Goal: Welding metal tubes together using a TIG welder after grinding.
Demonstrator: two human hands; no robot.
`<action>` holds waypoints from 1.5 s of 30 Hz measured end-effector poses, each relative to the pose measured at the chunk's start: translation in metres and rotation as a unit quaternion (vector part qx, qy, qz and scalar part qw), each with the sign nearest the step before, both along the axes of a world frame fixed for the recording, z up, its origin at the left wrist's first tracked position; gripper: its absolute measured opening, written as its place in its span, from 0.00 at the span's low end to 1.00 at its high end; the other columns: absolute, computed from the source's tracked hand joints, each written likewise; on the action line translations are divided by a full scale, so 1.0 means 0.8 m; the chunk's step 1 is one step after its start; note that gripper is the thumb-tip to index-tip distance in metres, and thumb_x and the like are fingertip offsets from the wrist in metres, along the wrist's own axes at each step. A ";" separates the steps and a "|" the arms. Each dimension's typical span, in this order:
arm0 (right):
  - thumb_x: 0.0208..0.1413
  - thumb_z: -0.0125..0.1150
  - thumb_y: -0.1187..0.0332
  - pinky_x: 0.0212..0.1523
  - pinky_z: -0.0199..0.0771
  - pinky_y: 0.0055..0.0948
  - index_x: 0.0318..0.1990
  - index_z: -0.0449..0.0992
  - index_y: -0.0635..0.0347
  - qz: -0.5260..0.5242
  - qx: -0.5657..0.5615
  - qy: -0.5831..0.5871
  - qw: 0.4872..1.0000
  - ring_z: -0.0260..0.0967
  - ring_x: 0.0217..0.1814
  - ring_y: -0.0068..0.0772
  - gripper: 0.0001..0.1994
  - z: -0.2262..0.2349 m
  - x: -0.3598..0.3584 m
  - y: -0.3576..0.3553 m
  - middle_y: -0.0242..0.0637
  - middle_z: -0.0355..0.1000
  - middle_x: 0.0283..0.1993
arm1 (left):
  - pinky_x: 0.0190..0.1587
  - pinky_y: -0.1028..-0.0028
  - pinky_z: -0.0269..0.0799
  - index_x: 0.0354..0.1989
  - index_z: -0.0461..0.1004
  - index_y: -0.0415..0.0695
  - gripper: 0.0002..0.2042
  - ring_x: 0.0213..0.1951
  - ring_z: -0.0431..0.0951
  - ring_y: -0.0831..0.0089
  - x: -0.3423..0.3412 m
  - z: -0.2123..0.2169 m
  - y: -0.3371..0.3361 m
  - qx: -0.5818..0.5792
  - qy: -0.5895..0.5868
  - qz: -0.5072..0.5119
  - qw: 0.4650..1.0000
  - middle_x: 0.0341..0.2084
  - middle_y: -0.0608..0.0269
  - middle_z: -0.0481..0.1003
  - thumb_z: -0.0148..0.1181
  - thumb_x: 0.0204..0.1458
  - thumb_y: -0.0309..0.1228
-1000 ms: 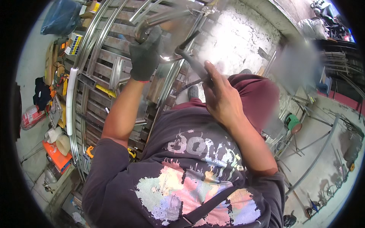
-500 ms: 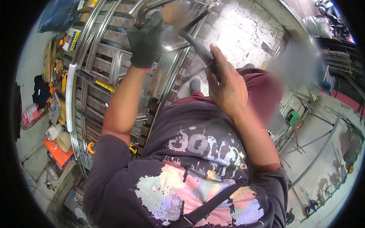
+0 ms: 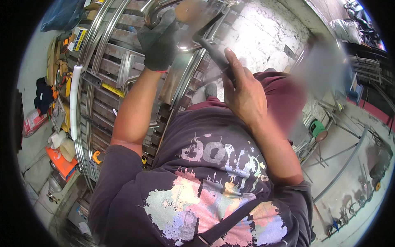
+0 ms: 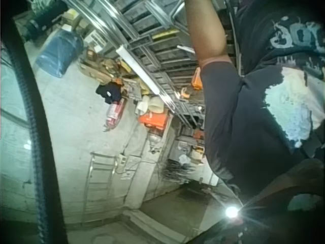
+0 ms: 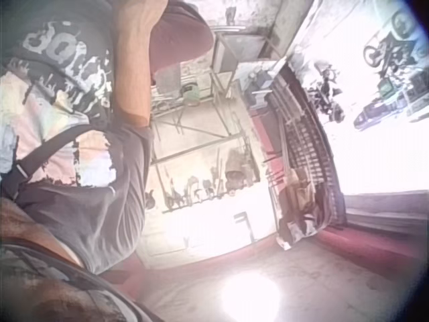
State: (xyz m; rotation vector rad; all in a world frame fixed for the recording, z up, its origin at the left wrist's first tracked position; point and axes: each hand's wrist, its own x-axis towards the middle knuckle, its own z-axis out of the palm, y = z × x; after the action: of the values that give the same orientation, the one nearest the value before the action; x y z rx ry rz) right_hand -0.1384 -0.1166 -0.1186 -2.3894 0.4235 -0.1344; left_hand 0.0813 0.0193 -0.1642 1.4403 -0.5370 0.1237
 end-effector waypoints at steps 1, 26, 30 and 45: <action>0.64 0.62 0.71 0.40 0.78 0.54 0.76 0.61 0.41 0.002 0.003 -0.007 1.000 0.78 0.41 0.64 0.34 0.000 0.001 0.001 0.56 0.77 0.43 | 0.32 0.72 0.75 0.29 0.82 0.34 0.12 0.25 0.79 0.77 0.001 -0.002 0.000 0.000 0.000 0.001 1.000 0.21 0.63 0.80 0.67 0.63 0.30; 0.62 0.66 0.74 0.47 0.82 0.47 0.75 0.66 0.45 0.014 -0.045 0.078 0.996 0.81 0.50 0.58 0.33 0.014 0.004 0.007 0.56 0.79 0.52 | 0.33 0.72 0.75 0.34 0.83 0.33 0.13 0.26 0.81 0.77 0.010 -0.009 0.003 0.047 -0.006 0.018 0.999 0.22 0.61 0.82 0.66 0.63 0.33; 0.62 0.66 0.74 0.47 0.82 0.47 0.75 0.64 0.45 0.014 -0.052 0.075 0.996 0.81 0.49 0.59 0.34 0.012 0.004 0.006 0.56 0.79 0.52 | 0.32 0.72 0.76 0.34 0.84 0.38 0.09 0.24 0.81 0.74 0.015 -0.019 0.007 0.055 -0.068 0.007 0.996 0.20 0.60 0.81 0.67 0.61 0.32; 0.63 0.66 0.74 0.51 0.80 0.45 0.76 0.63 0.48 -0.001 0.002 0.017 1.000 0.81 0.51 0.57 0.34 0.000 -0.001 0.004 0.57 0.79 0.52 | 0.31 0.62 0.77 0.33 0.83 0.46 0.03 0.29 0.83 0.54 0.044 -0.045 -0.007 0.117 -0.270 0.112 0.949 0.26 0.56 0.81 0.64 0.53 0.25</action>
State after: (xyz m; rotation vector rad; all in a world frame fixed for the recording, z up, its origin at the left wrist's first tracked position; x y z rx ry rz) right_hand -0.1394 -0.1131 -0.1189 -2.3905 0.4428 -0.0942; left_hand 0.1162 0.0139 -0.2005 1.7027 -0.8538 0.6684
